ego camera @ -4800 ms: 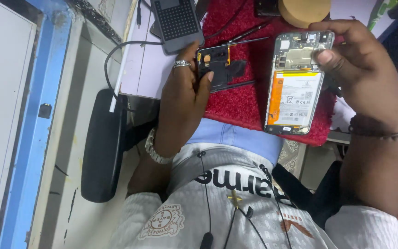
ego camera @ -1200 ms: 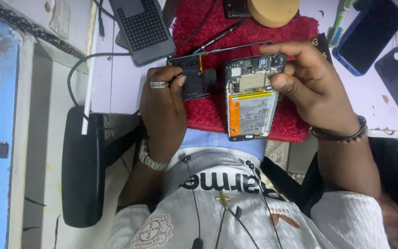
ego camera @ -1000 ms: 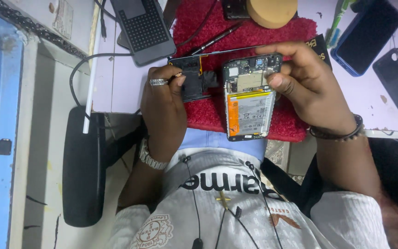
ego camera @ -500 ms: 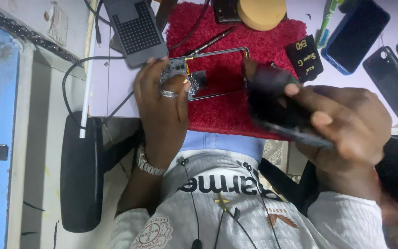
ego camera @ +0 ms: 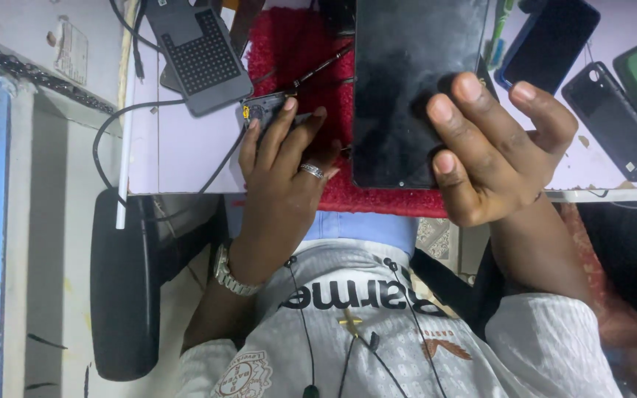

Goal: Disassembling a mobile phone to access and manipulate internal components using a screwdriver and prying tool.

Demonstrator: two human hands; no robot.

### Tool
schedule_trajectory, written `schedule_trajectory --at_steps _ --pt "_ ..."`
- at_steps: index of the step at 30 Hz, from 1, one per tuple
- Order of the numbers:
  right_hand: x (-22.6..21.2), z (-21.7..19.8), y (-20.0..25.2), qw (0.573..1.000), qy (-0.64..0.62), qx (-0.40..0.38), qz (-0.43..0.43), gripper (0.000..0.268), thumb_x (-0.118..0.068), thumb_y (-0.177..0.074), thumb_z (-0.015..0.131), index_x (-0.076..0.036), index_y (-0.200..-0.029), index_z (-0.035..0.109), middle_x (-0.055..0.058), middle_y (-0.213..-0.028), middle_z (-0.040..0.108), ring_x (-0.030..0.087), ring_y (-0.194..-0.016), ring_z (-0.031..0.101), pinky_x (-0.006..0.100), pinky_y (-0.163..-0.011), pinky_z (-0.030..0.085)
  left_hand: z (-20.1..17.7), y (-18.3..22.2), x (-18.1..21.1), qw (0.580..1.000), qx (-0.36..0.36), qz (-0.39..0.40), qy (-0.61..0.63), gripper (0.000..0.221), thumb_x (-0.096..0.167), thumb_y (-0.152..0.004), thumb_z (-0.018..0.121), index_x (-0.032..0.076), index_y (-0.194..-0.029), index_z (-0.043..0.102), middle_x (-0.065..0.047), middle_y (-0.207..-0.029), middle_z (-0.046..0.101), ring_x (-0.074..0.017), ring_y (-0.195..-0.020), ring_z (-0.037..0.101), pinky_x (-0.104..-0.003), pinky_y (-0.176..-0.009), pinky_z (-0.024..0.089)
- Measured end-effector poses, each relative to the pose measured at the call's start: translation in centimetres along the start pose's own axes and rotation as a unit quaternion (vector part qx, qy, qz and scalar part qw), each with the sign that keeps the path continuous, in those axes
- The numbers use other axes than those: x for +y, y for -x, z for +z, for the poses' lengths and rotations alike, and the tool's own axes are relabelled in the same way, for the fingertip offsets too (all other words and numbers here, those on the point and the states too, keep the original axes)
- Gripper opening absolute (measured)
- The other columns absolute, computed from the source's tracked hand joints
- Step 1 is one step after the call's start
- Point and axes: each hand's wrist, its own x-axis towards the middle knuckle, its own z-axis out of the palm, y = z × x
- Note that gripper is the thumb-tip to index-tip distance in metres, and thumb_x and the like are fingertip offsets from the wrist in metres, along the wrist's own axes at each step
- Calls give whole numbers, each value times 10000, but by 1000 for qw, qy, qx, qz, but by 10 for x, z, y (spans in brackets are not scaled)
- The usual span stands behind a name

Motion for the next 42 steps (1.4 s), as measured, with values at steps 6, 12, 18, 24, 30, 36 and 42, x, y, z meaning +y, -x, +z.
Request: schedule_trajectory --at_steps 6,12,18,24,30,36,42 --pt "4 1 -2 1000 -10 2 -15 243 8 -1159 443 7 -1387 526 241 -1141 883 445 -1071 833 539 -1040 481 -5 -2 4 1000 -6 -16 24 271 28 -976 875 -28 -813 666 -285 -1364 673 -492 -1487 466 -631 -1271 258" --pt "-15 -30 -19 968 -156 -65 183 202 -28 -1278 376 -67 -1451 471 294 -1159 852 477 -1118 846 518 -1066 480 -6 9 0 994 56 -52 71 690 150 -1134 884 125 -1638 413 -153 -1699 373 -378 -1646 436 -579 -1411 435" --pt "-38 -51 -30 763 -311 -57 563 294 -139 -1081 724 96 -1205 599 204 -1098 684 252 -924 654 317 -845 506 -34 -5 21 939 55 -12 339 595 423 -1195 630 205 -1685 373 -73 -1718 433 -331 -1693 483 -537 -1484 483" --pt "-40 -43 -44 635 -446 -63 628 211 -83 -1047 744 -18 -1178 592 18 -911 622 110 -811 569 230 -769 475 -12 6 35 680 -125 -213 690 780 331 -1040 717 44 -1620 281 -159 -1587 532 -266 -1467 555 -454 -1251 497" --pt "-38 -36 -50 587 -484 -56 646 177 -70 -1066 708 5 -1180 596 69 -981 698 139 -872 676 239 -785 597 -4 6 30 548 -183 -190 793 916 385 -1092 673 179 -1713 31 -254 -1715 380 -470 -1530 518 -653 -1313 433" --pt "-31 -32 -49 580 -503 -61 637 145 -79 -1083 689 -12 -1170 593 89 -1043 746 161 -901 725 254 -771 626 3 0 31 525 -206 -163 810 819 500 -1074 734 46 -1643 357 -287 -1572 573 -462 -1402 655 -624 -1243 559" --pt "-17 -33 -60 597 -524 -144 590 170 -166 -1104 583 -10 -1171 574 98 -968 784 142 -756 783 224 -645 641 28 14 33 395 -160 -229 875 941 682 -962 762 -38 -1522 534 -225 -1456 663 -324 -1229 730 -488 -1105 600"
